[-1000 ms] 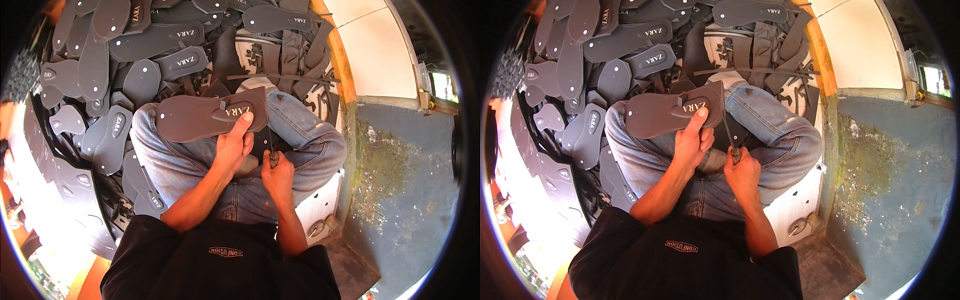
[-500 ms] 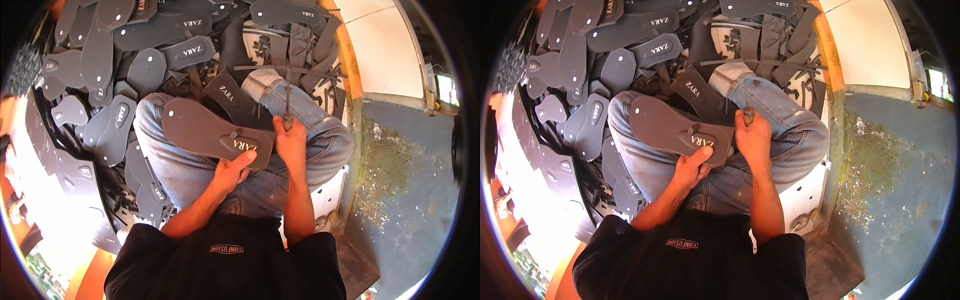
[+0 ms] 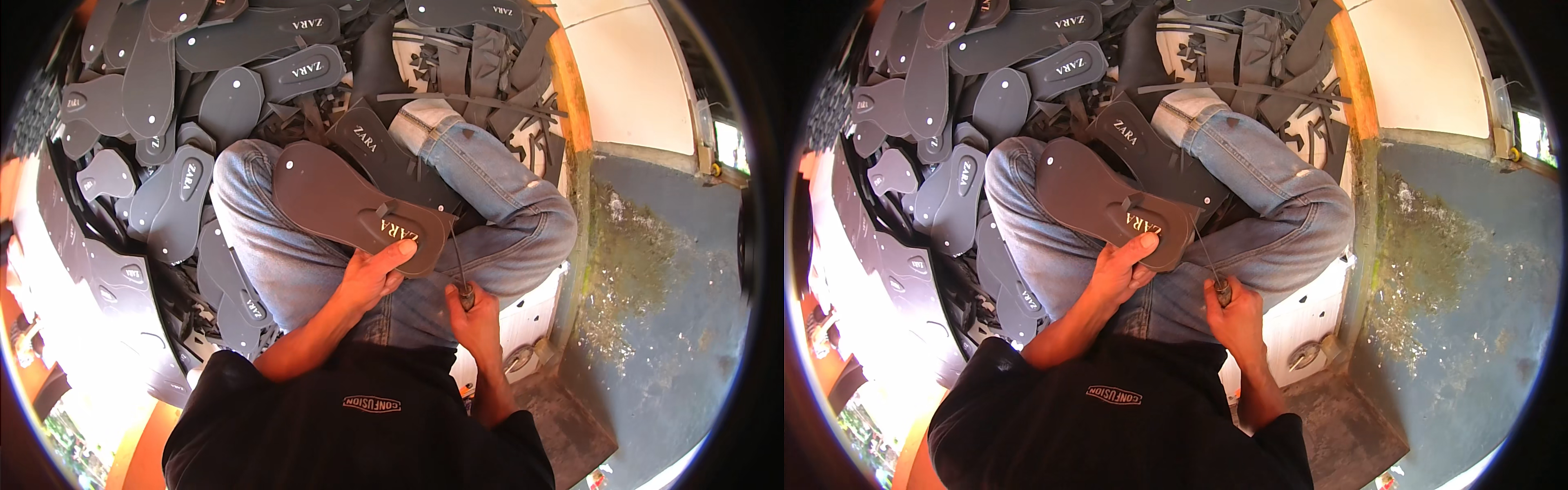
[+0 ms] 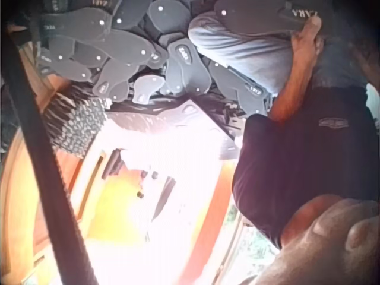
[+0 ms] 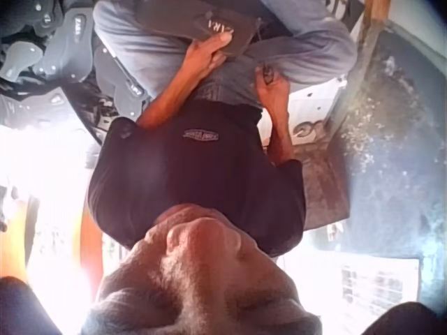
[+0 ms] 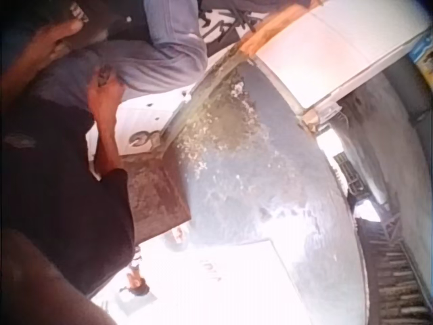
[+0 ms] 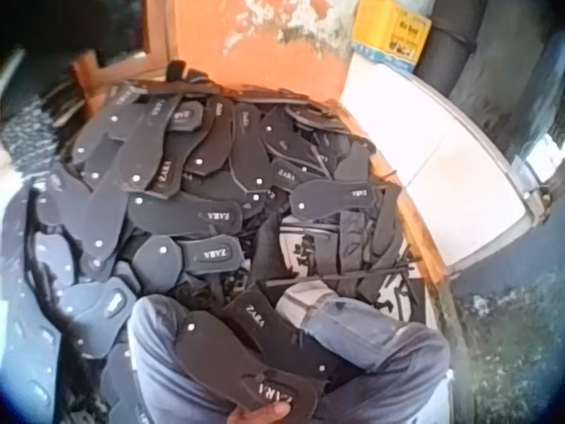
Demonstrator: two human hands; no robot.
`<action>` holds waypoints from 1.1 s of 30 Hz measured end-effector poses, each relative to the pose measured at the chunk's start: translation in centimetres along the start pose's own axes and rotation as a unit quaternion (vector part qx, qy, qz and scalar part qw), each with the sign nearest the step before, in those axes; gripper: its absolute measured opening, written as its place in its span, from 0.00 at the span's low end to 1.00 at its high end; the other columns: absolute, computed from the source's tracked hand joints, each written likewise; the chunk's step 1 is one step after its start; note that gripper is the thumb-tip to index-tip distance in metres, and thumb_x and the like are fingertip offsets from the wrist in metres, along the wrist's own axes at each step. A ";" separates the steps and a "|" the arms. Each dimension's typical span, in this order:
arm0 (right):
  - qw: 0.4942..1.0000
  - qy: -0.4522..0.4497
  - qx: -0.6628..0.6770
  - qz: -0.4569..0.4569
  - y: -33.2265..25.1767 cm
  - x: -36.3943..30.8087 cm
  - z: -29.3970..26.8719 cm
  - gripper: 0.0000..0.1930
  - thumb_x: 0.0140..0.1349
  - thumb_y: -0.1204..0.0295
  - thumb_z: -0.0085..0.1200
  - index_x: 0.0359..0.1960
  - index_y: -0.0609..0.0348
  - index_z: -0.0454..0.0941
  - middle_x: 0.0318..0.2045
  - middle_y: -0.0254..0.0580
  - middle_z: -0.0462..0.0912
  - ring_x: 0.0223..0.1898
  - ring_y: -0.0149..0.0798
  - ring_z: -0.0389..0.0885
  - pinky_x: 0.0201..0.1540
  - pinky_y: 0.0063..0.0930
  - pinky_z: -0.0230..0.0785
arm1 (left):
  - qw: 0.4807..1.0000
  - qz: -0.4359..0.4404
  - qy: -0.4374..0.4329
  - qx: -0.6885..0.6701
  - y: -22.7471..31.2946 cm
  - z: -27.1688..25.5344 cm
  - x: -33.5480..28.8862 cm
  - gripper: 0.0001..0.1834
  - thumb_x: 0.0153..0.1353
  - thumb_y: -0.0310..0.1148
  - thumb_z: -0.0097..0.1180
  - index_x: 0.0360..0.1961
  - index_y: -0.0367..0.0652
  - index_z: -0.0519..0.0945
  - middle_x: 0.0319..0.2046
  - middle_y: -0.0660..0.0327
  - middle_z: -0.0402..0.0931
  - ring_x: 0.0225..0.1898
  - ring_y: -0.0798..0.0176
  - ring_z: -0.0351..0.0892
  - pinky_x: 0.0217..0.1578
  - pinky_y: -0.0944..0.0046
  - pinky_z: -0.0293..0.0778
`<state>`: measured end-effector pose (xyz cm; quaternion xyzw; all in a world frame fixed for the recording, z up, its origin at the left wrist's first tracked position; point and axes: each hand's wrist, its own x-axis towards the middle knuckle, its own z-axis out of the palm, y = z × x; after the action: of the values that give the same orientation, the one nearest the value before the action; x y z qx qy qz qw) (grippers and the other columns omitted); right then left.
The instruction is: The person uses a knife to cut individual insoles out of a large sheet of material, then gathers and sorts through a pile of cut insoles.
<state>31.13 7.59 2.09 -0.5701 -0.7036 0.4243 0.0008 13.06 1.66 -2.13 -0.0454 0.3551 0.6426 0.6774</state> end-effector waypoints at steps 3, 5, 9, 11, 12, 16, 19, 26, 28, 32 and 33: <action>1.000 0.004 -0.007 -0.008 0.2 -0.3 0.0 0.14 0.58 0.70 0.54 0.19 0.65 0.70 0.12 0.50 0.72 0.14 0.52 0.74 0.19 0.38 0.62 | 1.000 0.000 0.001 -0.003 0.1 -0.1 0.1 0.09 0.59 0.36 0.57 0.33 0.42 0.75 0.15 0.70 0.67 0.10 0.80 0.55 0.09 0.77 0.48; 1.000 -0.006 -0.030 -0.006 0.0 -0.3 -0.2 0.13 0.57 0.70 0.54 0.19 0.65 0.71 0.13 0.52 0.73 0.17 0.56 0.74 0.20 0.41 0.63 | 1.000 -0.002 0.000 -0.002 -0.2 -0.8 0.0 0.09 0.59 0.36 0.58 0.34 0.42 0.75 0.16 0.70 0.68 0.10 0.80 0.55 0.09 0.77 0.47; 0.994 -0.046 -0.077 -0.056 -0.5 2.0 0.5 0.12 0.55 0.69 0.54 0.21 0.66 0.72 0.18 0.57 0.76 0.24 0.62 0.75 0.26 0.45 0.65 | 1.000 -0.017 0.002 -0.001 -0.8 -2.2 -0.4 0.11 0.57 0.35 0.60 0.37 0.42 0.75 0.19 0.70 0.70 0.11 0.80 0.56 0.10 0.76 0.47; 0.992 -0.043 -0.064 -0.097 -1.8 4.8 1.5 0.11 0.54 0.69 0.54 0.22 0.66 0.73 0.20 0.59 0.76 0.27 0.63 0.75 0.29 0.46 0.66 | 1.000 -0.016 0.010 0.000 -0.9 -2.2 -0.9 0.13 0.56 0.35 0.62 0.39 0.42 0.75 0.22 0.70 0.72 0.13 0.81 0.57 0.11 0.76 0.48; 0.990 -0.041 -0.058 -0.118 -2.3 5.6 1.9 0.11 0.54 0.69 0.54 0.23 0.67 0.74 0.21 0.60 0.76 0.29 0.63 0.75 0.30 0.46 0.66 | 1.000 -0.011 0.018 -0.001 -1.0 -1.8 -1.4 0.15 0.55 0.34 0.62 0.41 0.41 0.75 0.24 0.70 0.73 0.14 0.81 0.58 0.12 0.77 0.48; 0.992 -0.063 0.078 -0.072 -3.2 7.2 2.9 0.11 0.55 0.69 0.53 0.24 0.67 0.74 0.19 0.57 0.75 0.26 0.60 0.74 0.30 0.43 0.65 | 0.998 -0.053 0.008 0.044 0.2 -2.6 -2.3 0.21 0.53 0.33 0.64 0.46 0.40 0.73 0.32 0.68 0.75 0.22 0.79 0.67 0.18 0.77 0.60; 0.997 -0.018 0.069 -0.026 -1.8 7.4 2.0 0.11 0.57 0.69 0.53 0.24 0.67 0.73 0.16 0.53 0.72 0.19 0.54 0.71 0.26 0.40 0.63 | 0.953 0.111 0.001 0.281 3.8 -1.8 -1.3 0.22 0.52 0.34 0.65 0.47 0.39 0.73 0.34 0.66 0.76 0.28 0.72 0.73 0.29 0.71 0.70; 0.994 0.023 0.091 -0.049 -0.9 7.0 3.0 0.15 0.58 0.67 0.55 0.22 0.68 0.72 0.14 0.51 0.70 0.16 0.45 0.66 0.25 0.38 0.62 | 0.823 0.371 0.108 0.416 25.3 2.6 5.3 0.28 0.58 0.54 0.54 0.39 0.35 0.79 0.28 0.55 0.79 0.30 0.62 0.78 0.32 0.62 0.74; 0.993 0.038 0.100 -0.053 -0.6 7.0 2.9 0.15 0.58 0.66 0.55 0.21 0.68 0.71 0.14 0.51 0.70 0.16 0.44 0.66 0.25 0.38 0.62 | 0.699 0.215 0.194 0.654 21.0 0.4 8.1 0.33 0.54 0.57 0.56 0.47 0.36 0.77 0.35 0.50 0.80 0.39 0.56 0.80 0.41 0.59 0.74; 0.989 0.033 0.134 -0.046 -0.3 6.7 2.6 0.15 0.58 0.68 0.55 0.20 0.67 0.70 0.12 0.47 0.66 0.15 0.37 0.62 0.23 0.36 0.60 | 0.609 0.150 0.238 0.742 12.3 -6.7 12.0 0.36 0.47 0.59 0.61 0.46 0.39 0.76 0.38 0.49 0.80 0.43 0.49 0.79 0.46 0.54 0.72; 0.988 0.035 0.141 -0.044 -0.5 6.7 2.6 0.15 0.58 0.68 0.55 0.20 0.67 0.69 0.12 0.45 0.65 0.16 0.35 0.61 0.23 0.34 0.59 | 0.682 0.166 0.196 0.685 11.6 -7.9 12.6 0.32 0.50 0.56 0.61 0.45 0.39 0.77 0.35 0.52 0.80 0.40 0.53 0.80 0.42 0.57 0.74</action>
<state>27.16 11.43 -2.53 -0.5475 -0.6605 0.4985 0.1243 -1.70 10.06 -10.22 0.3658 0.8225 0.2988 0.3170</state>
